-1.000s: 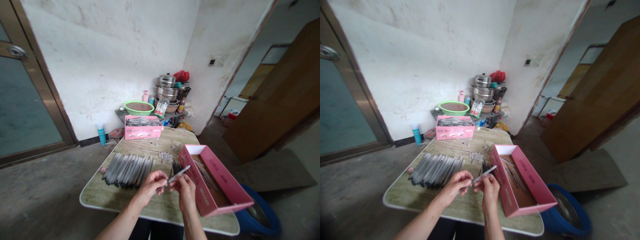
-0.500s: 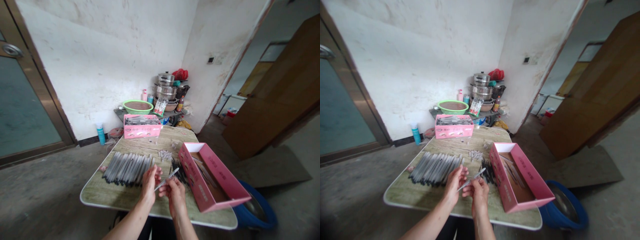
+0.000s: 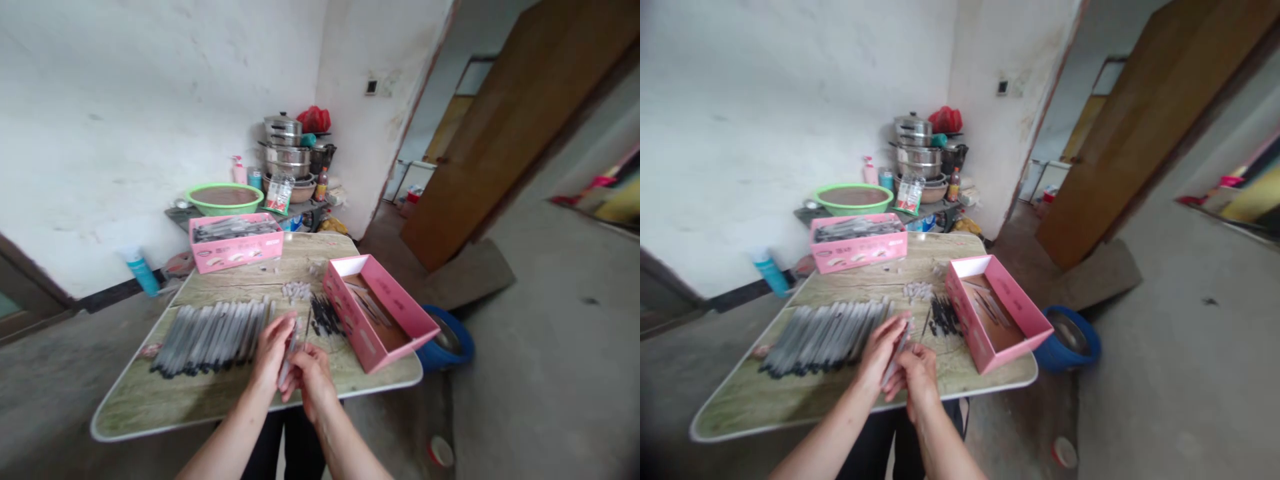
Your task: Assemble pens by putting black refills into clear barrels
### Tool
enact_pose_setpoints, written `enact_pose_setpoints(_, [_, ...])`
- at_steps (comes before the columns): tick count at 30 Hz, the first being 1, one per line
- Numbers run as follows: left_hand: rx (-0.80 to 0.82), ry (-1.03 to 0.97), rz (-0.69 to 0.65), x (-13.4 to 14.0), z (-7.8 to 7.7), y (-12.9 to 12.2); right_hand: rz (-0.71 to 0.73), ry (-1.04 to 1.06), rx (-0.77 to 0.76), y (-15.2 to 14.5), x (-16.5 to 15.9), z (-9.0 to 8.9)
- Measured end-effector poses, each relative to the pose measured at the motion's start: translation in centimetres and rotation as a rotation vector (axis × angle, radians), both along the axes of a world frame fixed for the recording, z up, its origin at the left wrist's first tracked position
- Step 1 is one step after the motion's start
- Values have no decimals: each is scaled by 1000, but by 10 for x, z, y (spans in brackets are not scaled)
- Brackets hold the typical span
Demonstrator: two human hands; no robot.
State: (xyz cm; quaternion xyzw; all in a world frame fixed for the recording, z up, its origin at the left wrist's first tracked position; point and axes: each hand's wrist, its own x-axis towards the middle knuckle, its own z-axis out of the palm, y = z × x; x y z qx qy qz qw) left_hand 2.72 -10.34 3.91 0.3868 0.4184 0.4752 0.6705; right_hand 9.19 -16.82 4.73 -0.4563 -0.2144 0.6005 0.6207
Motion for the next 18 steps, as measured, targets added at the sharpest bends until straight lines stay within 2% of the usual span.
enact_pose_setpoints(3, [-10, 71, -65, -2, 2, 2, 5, 22, -46, -1, -2, 0])
enact_pose_setpoints(8, [-65, 137, -109, -2, 2, 8, 24, -2, -40, -1, -2, -4])
enact_pose_setpoints(15, [-77, 190, 13, -2, 5, 14, 9, 64, 46, -13, -7, -6])
enact_pose_setpoints(18, [-17, 204, 88, -2, 5, 18, -27, -173, 92, -25, -10, -8])
